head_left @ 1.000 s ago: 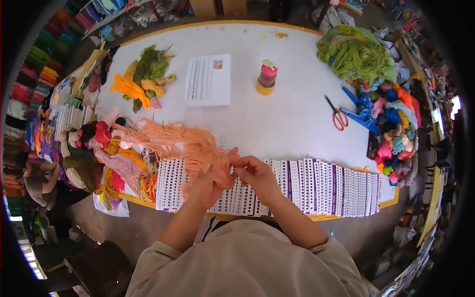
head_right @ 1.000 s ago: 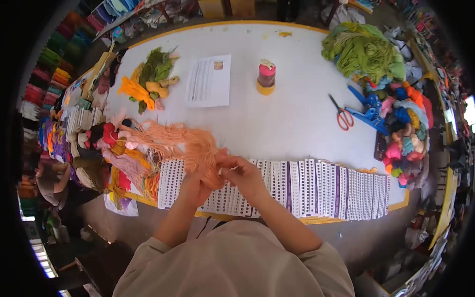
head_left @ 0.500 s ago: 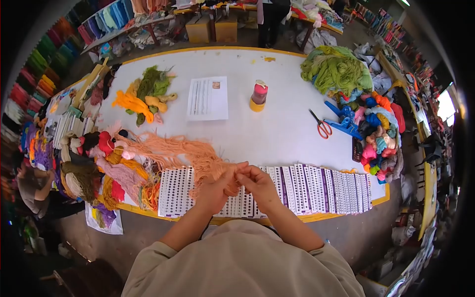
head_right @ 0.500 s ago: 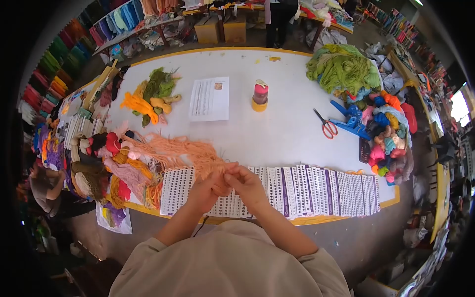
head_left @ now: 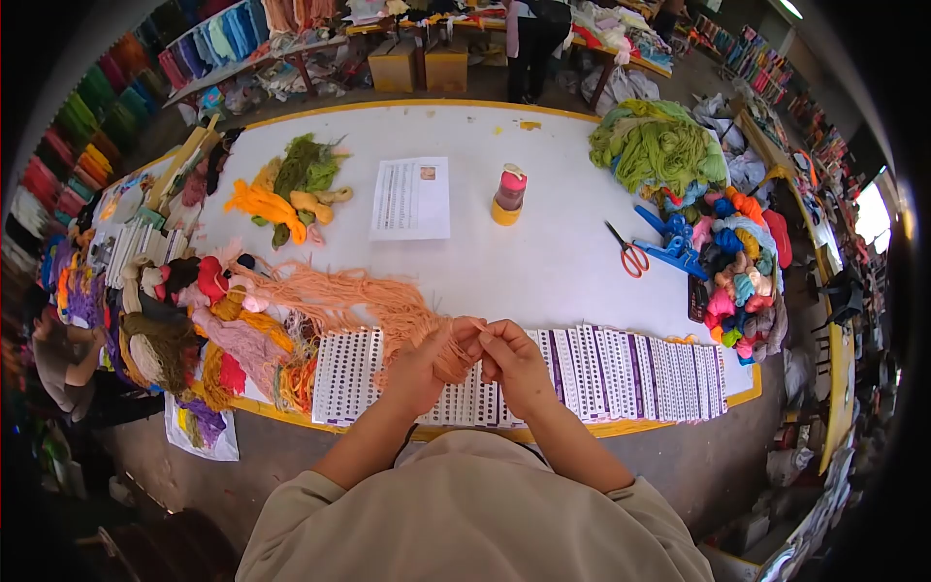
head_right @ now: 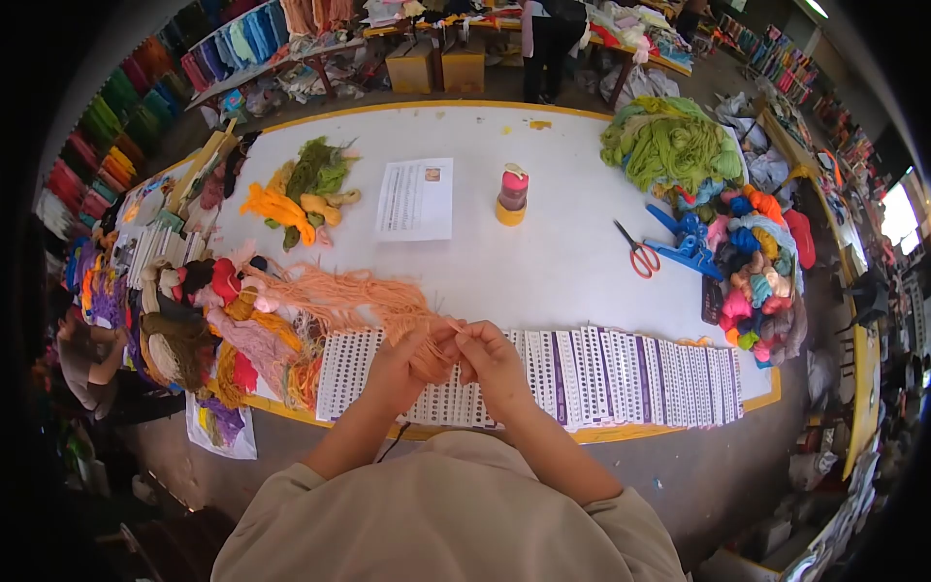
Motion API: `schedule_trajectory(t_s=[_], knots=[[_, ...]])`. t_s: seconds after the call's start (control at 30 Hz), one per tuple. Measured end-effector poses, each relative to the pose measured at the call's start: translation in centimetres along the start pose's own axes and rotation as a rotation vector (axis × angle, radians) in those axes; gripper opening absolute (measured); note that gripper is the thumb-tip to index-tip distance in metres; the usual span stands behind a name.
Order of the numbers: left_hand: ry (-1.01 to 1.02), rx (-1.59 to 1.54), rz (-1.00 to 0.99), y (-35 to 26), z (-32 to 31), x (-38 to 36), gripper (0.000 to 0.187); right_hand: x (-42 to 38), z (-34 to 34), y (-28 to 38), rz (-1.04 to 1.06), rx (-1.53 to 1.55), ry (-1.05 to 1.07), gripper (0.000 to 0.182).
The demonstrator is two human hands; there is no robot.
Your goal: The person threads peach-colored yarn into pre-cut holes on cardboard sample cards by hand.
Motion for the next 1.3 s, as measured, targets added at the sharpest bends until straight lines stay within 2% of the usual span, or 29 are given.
schedule_trajectory(t_s=[0.1, 0.17, 0.27, 0.3, 0.37, 0.4, 0.47, 0.53, 0.6, 0.67, 0.7, 0.77, 0.9, 1.07, 1.17, 1.3], knots=[[0.011, -0.031, 0.023, -0.1, -0.4, -0.1, 0.043, -0.1, 0.1, 0.2, -0.004, -0.140, 0.015, 0.006], [0.025, -0.022, 0.051, 0.3, 0.1, 0.0, 0.044, -0.1, 0.0, 0.0, 0.059, -0.593, 0.066, 0.006], [0.012, -0.012, 0.046, 0.6, -0.2, 0.1, 0.042, 0.1, 0.5, -0.6, 0.176, -0.658, 0.082, 0.006], [-0.015, -0.011, 0.012, 0.6, -0.3, 0.2, 0.041, 0.0, 0.5, -0.5, 0.176, -0.657, 0.082, 0.006], [0.008, -0.031, -0.008, 1.2, 0.8, 0.3, 0.040, -0.1, 0.3, -0.2, 0.075, -0.342, 0.041, 0.006], [0.031, -0.051, -0.029, 1.3, 1.1, 0.4, 0.039, -0.1, 0.3, 0.1, 0.074, -0.341, 0.041, 0.006], [0.047, -0.076, -0.019, 1.6, 1.6, 0.5, 0.039, -0.2, 0.7, 0.4, -0.050, -0.043, 0.009, 0.005], [0.066, -0.099, -0.009, 1.3, 1.1, 0.6, 0.038, -0.1, 0.8, 0.7, -0.047, -0.056, 0.017, 0.004], [-0.026, -0.114, 0.001, 1.1, 0.3, 0.5, 0.039, 0.0, 0.8, 0.7, -0.045, -0.069, 0.027, 0.004], [-0.030, -0.079, 0.002, 1.1, -0.1, 0.5, 0.039, 0.2, 0.8, 0.3, 0.007, -0.309, 0.031, 0.005], [-0.034, -0.044, 0.004, 1.2, -0.2, 0.5, 0.039, 0.3, 1.0, 0.0, 0.006, -0.308, 0.031, 0.005], [-0.017, -0.012, -0.012, 1.4, -0.1, 0.6, 0.038, 0.4, 1.2, -0.3, 0.047, -0.507, 0.072, 0.006], [0.028, -0.006, -0.032, 1.4, 0.0, 0.8, 0.037, 0.3, 1.2, 0.2, 0.060, -0.457, 0.080, 0.008], [0.017, -0.027, -0.010, 1.3, -0.3, 1.0, 0.038, -0.2, 0.5, 1.5, -0.029, -0.173, -0.036, 0.008], [0.030, -0.042, 0.007, 1.1, -0.3, 1.3, 0.038, 0.2, 1.1, 0.9, 0.026, -0.095, -0.065, 0.008], [0.003, -0.074, 0.025, 1.1, -0.4, 1.4, 0.039, 0.7, 1.7, 0.7, 0.050, -0.176, -0.019, 0.009]])
Point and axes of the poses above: each hand's wrist, its own x-axis towards the middle knuckle, its own z-axis out of the back of the hand, y = z × x, the point moved 2 cm from there along x, towards the middle knuckle, and after that the axes turned 3 degrees about y, right-handed, at the moved point
